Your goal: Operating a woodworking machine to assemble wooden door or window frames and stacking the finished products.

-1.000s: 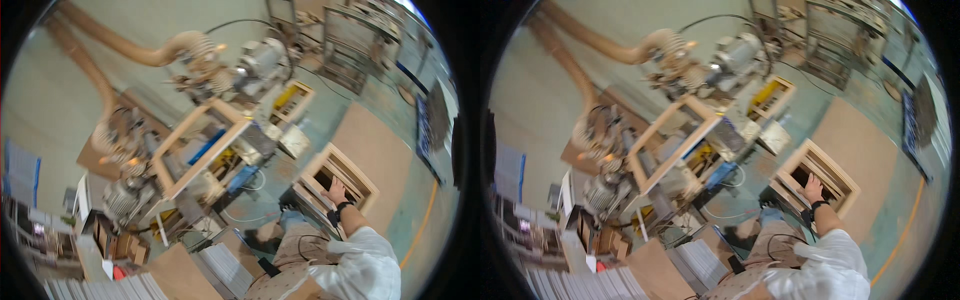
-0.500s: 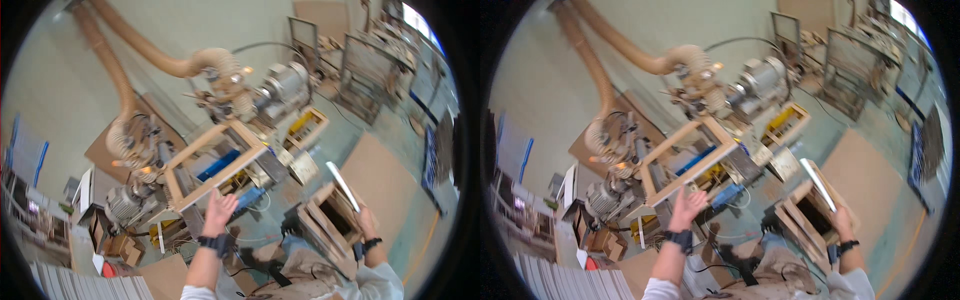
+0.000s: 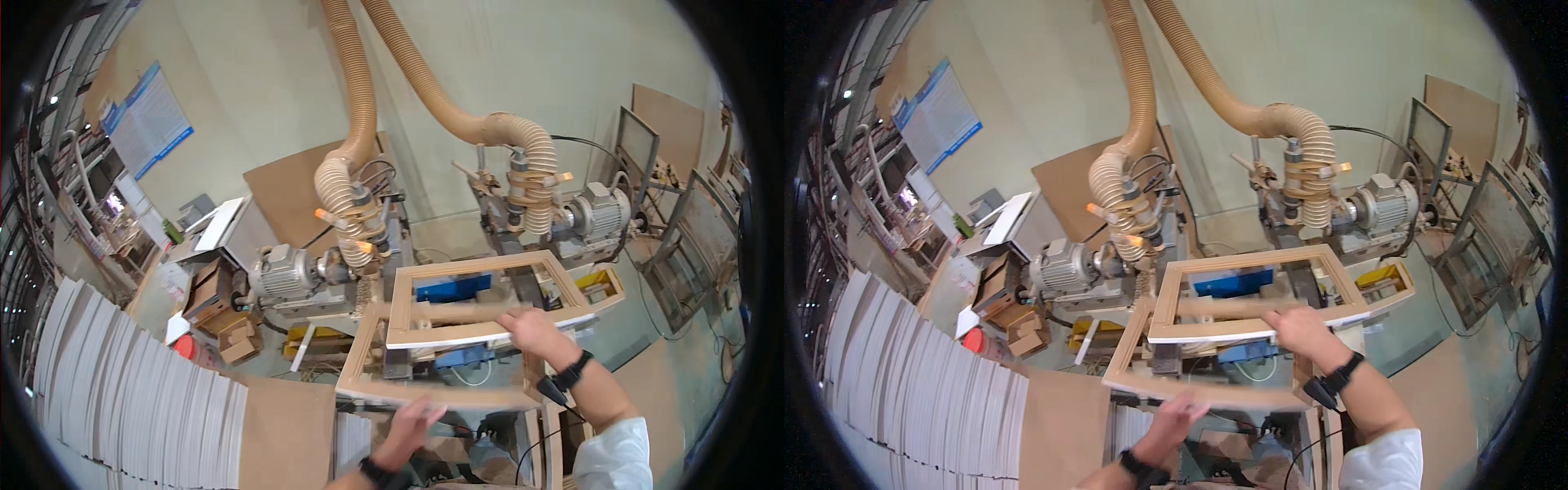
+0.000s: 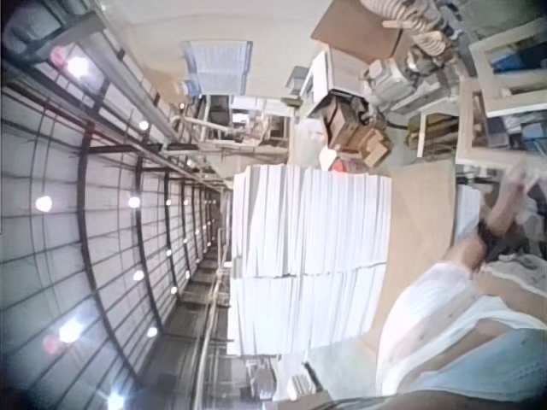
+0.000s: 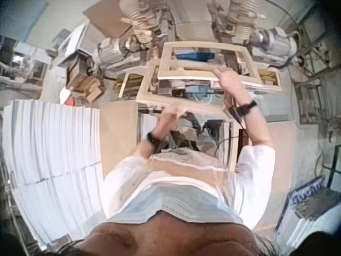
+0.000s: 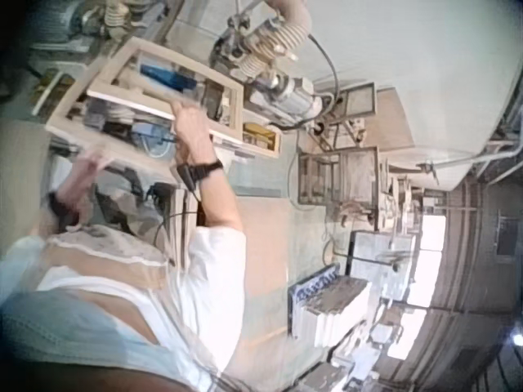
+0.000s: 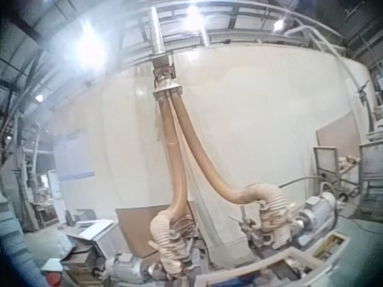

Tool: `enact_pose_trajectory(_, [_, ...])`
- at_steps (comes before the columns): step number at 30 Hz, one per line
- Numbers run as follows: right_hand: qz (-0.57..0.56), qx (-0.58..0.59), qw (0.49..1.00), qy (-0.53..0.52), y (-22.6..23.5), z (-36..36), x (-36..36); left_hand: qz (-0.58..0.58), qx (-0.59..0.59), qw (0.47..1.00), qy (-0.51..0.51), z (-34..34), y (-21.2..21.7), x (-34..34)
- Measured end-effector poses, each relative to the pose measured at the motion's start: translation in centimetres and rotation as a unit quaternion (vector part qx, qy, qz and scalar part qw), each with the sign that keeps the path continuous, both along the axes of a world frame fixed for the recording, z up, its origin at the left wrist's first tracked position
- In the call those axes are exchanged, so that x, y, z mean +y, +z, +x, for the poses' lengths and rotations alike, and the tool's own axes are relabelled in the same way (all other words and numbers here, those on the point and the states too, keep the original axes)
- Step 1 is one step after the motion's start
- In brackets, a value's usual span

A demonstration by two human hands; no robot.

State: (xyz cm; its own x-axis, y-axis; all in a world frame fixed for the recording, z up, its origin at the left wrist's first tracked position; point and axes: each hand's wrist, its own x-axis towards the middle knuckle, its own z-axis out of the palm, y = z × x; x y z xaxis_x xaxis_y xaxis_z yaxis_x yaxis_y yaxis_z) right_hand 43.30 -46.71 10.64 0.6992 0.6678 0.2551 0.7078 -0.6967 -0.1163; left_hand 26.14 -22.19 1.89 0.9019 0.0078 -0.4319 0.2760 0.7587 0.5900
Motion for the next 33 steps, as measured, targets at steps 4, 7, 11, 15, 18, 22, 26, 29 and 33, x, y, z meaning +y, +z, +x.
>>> enact_pose_trajectory(4, [-0.034,-0.019,0.999,-0.003,-5.4,4.2,5.5,0.118,0.141,0.982,0.039,-10.1,5.1,5.7])
enact_pose_trajectory(7, [-0.031,-0.091,0.995,-0.025,-9.3,7.4,6.9,0.203,0.126,0.962,0.132,-16.4,8.4,8.4])
enact_pose_trajectory(11, [-0.007,-0.081,0.996,-0.032,-10.2,9.7,8.3,0.23,0.184,0.931,0.217,-21.8,10.9,12.9])
enact_pose_trajectory(15, [0.069,-0.053,0.996,0.017,-9.0,8.4,9.6,0.299,0.08,0.897,0.314,-23.6,14.2,14.6])
enact_pose_trajectory(18, [0.05,-0.102,0.993,-0.011,-13.1,10.0,7.1,0.328,0.012,0.877,0.351,-21.5,19.4,16.6])
enact_pose_trajectory(22, [0.009,-0.054,0.997,-0.052,-11.8,8.7,7.3,0.388,-0.114,0.826,0.392,-19.2,27.5,21.8])
enact_pose_trajectory(26, [0.109,0.004,0.991,-0.073,-7.1,3.2,9.2,0.382,-0.235,0.753,0.482,-18.4,36.1,27.7])
enact_pose_trajectory(29, [0.134,-0.019,0.985,-0.103,-9.1,0.2,6.5,0.328,-0.306,0.724,0.524,-19.8,40.2,33.1])
enact_pose_trajectory(33, [0.172,-0.138,0.974,-0.045,-4.4,-5.2,3.3,0.333,-0.266,0.634,0.646,-23.8,42.2,42.2])
